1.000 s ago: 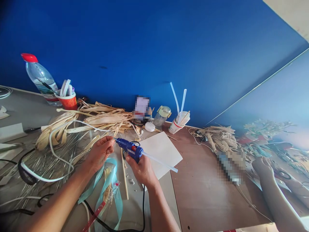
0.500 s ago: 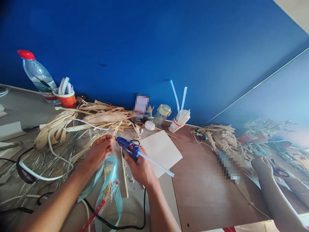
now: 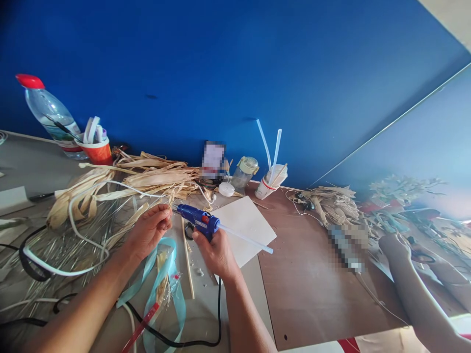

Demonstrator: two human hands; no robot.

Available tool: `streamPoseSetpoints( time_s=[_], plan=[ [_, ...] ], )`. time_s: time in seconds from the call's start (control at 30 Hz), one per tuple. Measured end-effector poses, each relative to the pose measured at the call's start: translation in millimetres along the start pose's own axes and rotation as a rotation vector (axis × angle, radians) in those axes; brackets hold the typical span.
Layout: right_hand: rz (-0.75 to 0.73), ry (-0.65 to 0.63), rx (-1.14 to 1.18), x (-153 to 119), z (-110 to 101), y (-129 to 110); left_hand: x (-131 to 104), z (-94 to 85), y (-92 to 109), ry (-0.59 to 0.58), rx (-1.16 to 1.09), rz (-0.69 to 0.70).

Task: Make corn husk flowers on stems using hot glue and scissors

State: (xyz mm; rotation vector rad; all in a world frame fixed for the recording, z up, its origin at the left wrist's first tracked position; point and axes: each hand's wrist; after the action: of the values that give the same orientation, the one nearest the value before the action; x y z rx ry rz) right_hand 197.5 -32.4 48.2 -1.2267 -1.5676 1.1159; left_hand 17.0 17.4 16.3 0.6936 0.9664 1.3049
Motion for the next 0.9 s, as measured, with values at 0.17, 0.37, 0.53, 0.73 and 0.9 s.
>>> streamPoseSetpoints(
  time_s=[0.17,0.37,0.53,0.73,0.9],
  plan=[
    [-0.014,0.006,0.018,0.8,0.2,-2.2,-0.1,-0.7,-1.1,-0.028,0.008,-0.003],
    [-0.013,0.014,0.038,2.4,0.3,-5.4,-1.8,0.9,1.3,-0.05,0.036,-0.019],
    [-0.006,0.01,0.062,2.3,-1.0,-5.3,-2.8,2.6,3.5,-0.057,0.013,-0.043],
    [0.003,-0.013,0.037,1.7,-1.5,-3.8,-2.1,2.4,3.7,-0.038,-0.019,-0.032],
    [-0.004,-0.015,0.024,1.3,-1.6,-3.3,-1.2,0.9,2.7,-0.068,-0.017,-0.013]
  ],
)
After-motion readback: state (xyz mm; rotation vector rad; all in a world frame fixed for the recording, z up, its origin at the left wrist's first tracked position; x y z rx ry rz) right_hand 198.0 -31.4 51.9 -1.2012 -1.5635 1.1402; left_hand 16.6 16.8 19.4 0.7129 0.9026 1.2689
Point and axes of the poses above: each hand's wrist, its own x-axis towards the middle knuckle, its own z-axis out of the palm, y = z × x, and after that the axes turned 7 degrees about x, right-handed
